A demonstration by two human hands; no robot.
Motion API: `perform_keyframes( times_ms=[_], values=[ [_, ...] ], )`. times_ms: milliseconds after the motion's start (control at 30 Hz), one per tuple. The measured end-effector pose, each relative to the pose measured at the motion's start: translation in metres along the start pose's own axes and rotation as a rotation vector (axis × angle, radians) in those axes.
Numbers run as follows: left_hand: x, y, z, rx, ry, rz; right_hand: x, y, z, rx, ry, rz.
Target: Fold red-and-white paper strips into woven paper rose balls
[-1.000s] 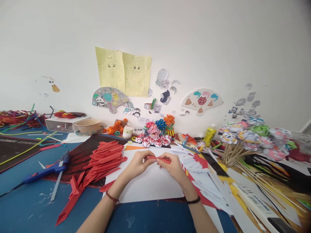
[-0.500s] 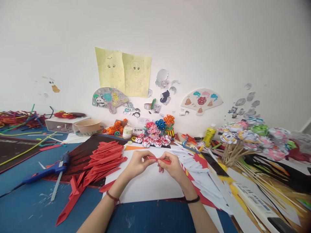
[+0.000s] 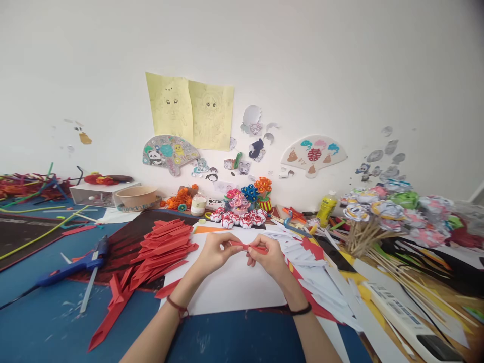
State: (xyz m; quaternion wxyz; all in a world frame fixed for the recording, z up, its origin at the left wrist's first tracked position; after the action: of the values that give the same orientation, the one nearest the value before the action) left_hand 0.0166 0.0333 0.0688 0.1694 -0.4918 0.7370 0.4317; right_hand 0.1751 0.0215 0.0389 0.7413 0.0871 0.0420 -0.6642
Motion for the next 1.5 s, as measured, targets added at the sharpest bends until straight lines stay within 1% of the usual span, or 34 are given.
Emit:
perform_keyframes(
  times_ms=[167, 367, 533, 800, 967, 1067, 1233, 1500],
  values=[
    [0.001, -0.002, -0.002, 0.025, -0.025, -0.002, 0.001, -0.007, 0.003, -0.029, -0.021, 0.079],
    [0.002, -0.004, -0.004, -0.015, -0.033, -0.01, 0.0, -0.008, 0.001, -0.027, -0.025, 0.072],
    [0.003, 0.0, -0.001, -0.06, -0.005, -0.041, -0.001, -0.006, 0.0, -0.07, -0.049, 0.098],
    [0.002, 0.001, -0.003, 0.008, 0.023, -0.038, 0.0, -0.005, -0.001, -0.122, -0.06, 0.133],
    [0.003, 0.001, -0.004, 0.011, 0.018, -0.049, 0.0, -0.011, 0.0, -0.133, -0.096, 0.153],
    [0.004, 0.001, -0.005, 0.001, 0.0, -0.055, 0.001, -0.014, 0.0, -0.067, -0.097, 0.17],
    [0.004, 0.002, -0.005, -0.027, -0.009, -0.053, 0.003, -0.012, 0.0, 0.118, -0.066, 0.135],
    [0.004, 0.005, -0.003, -0.026, 0.005, 0.013, 0.006, -0.009, 0.006, 0.2, -0.009, 0.126]
  ],
)
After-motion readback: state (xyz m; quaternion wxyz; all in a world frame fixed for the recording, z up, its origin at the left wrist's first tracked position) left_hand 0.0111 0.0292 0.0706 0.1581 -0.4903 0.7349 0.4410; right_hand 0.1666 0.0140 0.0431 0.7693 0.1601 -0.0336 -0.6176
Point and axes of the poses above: each hand's wrist, its own x-axis away from the middle knuckle, its own y-axis out of the back of the hand, z = x × y, the point moved 6 cm from there along -x, towards the middle knuckle, and after that the axes turned 12 degrees about -y, right-handed, at the moved point
